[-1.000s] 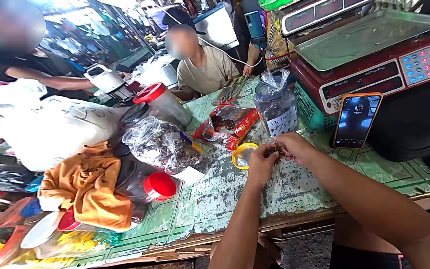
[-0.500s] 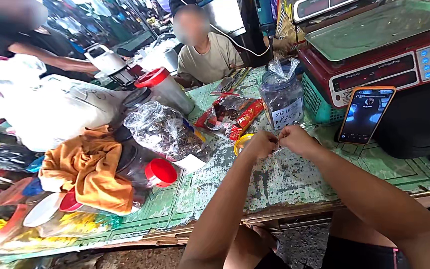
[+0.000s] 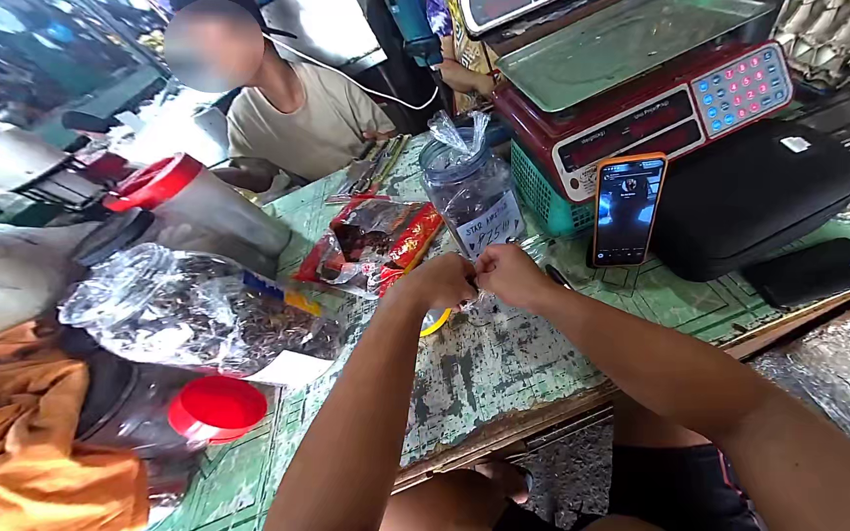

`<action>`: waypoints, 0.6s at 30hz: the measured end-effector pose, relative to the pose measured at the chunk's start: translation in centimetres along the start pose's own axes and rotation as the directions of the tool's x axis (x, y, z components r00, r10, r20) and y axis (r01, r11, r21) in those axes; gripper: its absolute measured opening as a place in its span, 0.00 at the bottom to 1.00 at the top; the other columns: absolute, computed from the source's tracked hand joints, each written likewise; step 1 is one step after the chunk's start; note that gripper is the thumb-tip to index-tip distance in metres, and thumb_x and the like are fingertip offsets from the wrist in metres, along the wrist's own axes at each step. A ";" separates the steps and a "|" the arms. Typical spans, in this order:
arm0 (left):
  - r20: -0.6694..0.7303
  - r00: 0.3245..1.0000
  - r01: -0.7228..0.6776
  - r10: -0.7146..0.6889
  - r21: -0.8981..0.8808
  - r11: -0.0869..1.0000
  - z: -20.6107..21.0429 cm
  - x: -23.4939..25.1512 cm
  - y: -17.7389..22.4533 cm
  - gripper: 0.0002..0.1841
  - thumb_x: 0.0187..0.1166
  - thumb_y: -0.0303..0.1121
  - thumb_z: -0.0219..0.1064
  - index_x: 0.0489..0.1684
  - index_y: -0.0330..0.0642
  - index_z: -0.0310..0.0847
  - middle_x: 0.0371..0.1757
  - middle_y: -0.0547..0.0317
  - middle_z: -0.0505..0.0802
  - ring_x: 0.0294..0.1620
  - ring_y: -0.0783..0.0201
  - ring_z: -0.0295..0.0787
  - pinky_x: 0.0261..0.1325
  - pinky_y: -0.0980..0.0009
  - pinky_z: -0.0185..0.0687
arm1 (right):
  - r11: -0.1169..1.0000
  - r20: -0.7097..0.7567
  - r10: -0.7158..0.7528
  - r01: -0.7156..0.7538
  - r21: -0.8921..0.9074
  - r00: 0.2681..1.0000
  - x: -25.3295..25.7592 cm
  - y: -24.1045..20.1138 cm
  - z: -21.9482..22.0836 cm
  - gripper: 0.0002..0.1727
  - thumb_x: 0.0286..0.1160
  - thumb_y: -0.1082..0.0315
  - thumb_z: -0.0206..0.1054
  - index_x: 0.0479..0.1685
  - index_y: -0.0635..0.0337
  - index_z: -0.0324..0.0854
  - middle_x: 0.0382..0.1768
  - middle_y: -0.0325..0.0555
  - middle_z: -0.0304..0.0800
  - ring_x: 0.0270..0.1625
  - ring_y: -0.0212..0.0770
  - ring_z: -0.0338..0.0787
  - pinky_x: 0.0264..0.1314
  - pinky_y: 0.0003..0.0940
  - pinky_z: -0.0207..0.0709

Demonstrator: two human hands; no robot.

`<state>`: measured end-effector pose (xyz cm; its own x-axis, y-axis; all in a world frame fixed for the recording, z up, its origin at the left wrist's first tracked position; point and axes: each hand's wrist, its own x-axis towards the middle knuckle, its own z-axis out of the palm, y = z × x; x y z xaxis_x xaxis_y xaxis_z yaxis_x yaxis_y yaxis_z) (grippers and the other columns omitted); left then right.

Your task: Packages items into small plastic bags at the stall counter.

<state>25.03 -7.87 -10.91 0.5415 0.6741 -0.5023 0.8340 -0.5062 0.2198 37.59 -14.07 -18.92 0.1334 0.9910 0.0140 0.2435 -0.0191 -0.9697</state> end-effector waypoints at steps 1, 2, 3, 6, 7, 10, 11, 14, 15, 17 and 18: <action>-0.005 1.000 -0.010 0.009 -0.018 1.000 -0.1 0.1 -0.2 0.08 0.80 0.30 0.71 0.48 0.34 0.86 0.40 0.46 0.93 0.36 0.55 0.93 0.49 0.54 0.91 | 1.000 0.016 -0.009 0.009 0.001 1.000 0.0 0.1 0.0 0.10 0.71 0.72 0.72 0.49 0.63 0.85 0.38 0.53 0.91 0.40 0.48 0.91 0.46 0.52 0.85; -0.010 1.000 -0.020 0.019 -0.040 0.999 -0.2 0.1 -0.4 0.09 0.80 0.30 0.72 0.48 0.34 0.85 0.39 0.46 0.93 0.35 0.55 0.93 0.48 0.55 0.92 | 1.000 0.026 -0.010 0.010 0.010 1.000 0.0 0.0 0.0 0.10 0.72 0.72 0.72 0.50 0.64 0.85 0.39 0.53 0.91 0.39 0.48 0.91 0.46 0.51 0.86; -0.019 1.000 -0.025 0.024 -0.065 0.998 -0.3 0.1 -0.6 0.09 0.79 0.30 0.73 0.48 0.34 0.84 0.39 0.46 0.93 0.35 0.55 0.93 0.47 0.55 0.92 | 1.000 0.032 -0.003 0.002 0.022 0.999 0.0 -0.1 0.0 0.11 0.72 0.72 0.72 0.51 0.64 0.85 0.39 0.53 0.91 0.39 0.48 0.91 0.46 0.50 0.86; -0.041 0.999 -0.025 0.020 -0.148 0.989 -0.7 0.0 -1.0 0.10 0.78 0.29 0.74 0.50 0.34 0.84 0.41 0.46 0.93 0.36 0.56 0.93 0.48 0.56 0.92 | 0.997 0.026 0.026 -0.028 0.067 0.999 -0.2 -0.4 -0.1 0.15 0.72 0.72 0.72 0.57 0.63 0.84 0.38 0.52 0.91 0.36 0.46 0.90 0.41 0.46 0.85; -0.036 0.999 -0.021 0.015 -0.166 0.986 -0.8 -0.1 -1.0 0.09 0.79 0.28 0.73 0.50 0.34 0.85 0.42 0.47 0.93 0.38 0.56 0.94 0.49 0.57 0.92 | 0.996 0.027 0.032 -0.034 0.081 0.999 -0.2 -0.5 -0.1 0.17 0.73 0.72 0.72 0.60 0.63 0.82 0.39 0.53 0.91 0.36 0.46 0.90 0.40 0.46 0.85; -0.016 1.000 0.001 -0.003 -0.116 0.993 -1.1 -0.4 -0.7 0.06 0.81 0.27 0.70 0.49 0.36 0.89 0.43 0.48 0.94 0.40 0.58 0.94 0.52 0.57 0.91 | 0.995 0.017 0.009 -0.011 0.097 1.000 -0.2 -0.4 -0.1 0.18 0.73 0.73 0.71 0.63 0.63 0.81 0.40 0.54 0.91 0.37 0.47 0.91 0.43 0.46 0.86; -0.016 1.000 0.005 -0.007 -0.094 0.996 -1.1 -0.4 -0.7 0.06 0.81 0.27 0.70 0.47 0.36 0.89 0.42 0.49 0.95 0.39 0.58 0.94 0.51 0.57 0.91 | 0.996 0.016 -0.011 0.009 0.092 1.000 -0.1 -0.3 0.0 0.17 0.73 0.73 0.71 0.61 0.63 0.82 0.39 0.53 0.91 0.37 0.46 0.91 0.44 0.47 0.87; -0.029 0.999 0.019 -0.021 -0.077 0.997 -1.0 0.0 -0.6 0.06 0.81 0.29 0.71 0.44 0.35 0.87 0.38 0.49 0.94 0.36 0.58 0.94 0.48 0.58 0.92 | 0.997 0.046 -0.029 0.026 0.070 0.999 -0.3 -0.4 0.0 0.14 0.74 0.73 0.70 0.58 0.63 0.83 0.38 0.52 0.92 0.38 0.46 0.92 0.45 0.47 0.87; -0.031 0.999 0.023 -0.026 -0.089 0.996 -1.1 0.1 -0.7 0.06 0.81 0.29 0.71 0.44 0.35 0.87 0.38 0.49 0.94 0.36 0.58 0.94 0.48 0.58 0.92 | 0.997 0.059 -0.027 0.022 0.070 0.998 -0.3 -0.5 0.1 0.14 0.74 0.73 0.70 0.57 0.63 0.84 0.39 0.52 0.92 0.38 0.46 0.92 0.44 0.47 0.87; -0.037 0.999 0.027 -0.032 -0.142 0.989 -1.3 0.1 -0.8 0.06 0.82 0.28 0.70 0.45 0.34 0.88 0.40 0.48 0.95 0.38 0.58 0.95 0.51 0.58 0.92 | 0.997 0.078 -0.028 0.022 0.080 0.997 -0.2 -0.3 0.1 0.13 0.74 0.73 0.69 0.55 0.64 0.84 0.38 0.53 0.92 0.36 0.45 0.92 0.43 0.46 0.87; -0.036 0.999 0.024 -0.032 -0.190 0.981 -1.4 -0.1 -0.9 0.06 0.83 0.27 0.68 0.46 0.33 0.87 0.41 0.48 0.94 0.39 0.58 0.95 0.52 0.59 0.92 | 0.996 0.084 -0.030 0.023 0.087 0.996 -0.2 -0.1 0.2 0.12 0.75 0.73 0.69 0.54 0.65 0.84 0.38 0.53 0.92 0.35 0.45 0.92 0.42 0.46 0.88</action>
<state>24.43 -6.74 -9.92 0.5184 0.7085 -0.4789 0.8518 -0.3782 0.3625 37.33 -14.21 -18.84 0.0446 0.9987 0.0226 0.1615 0.0151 -0.9868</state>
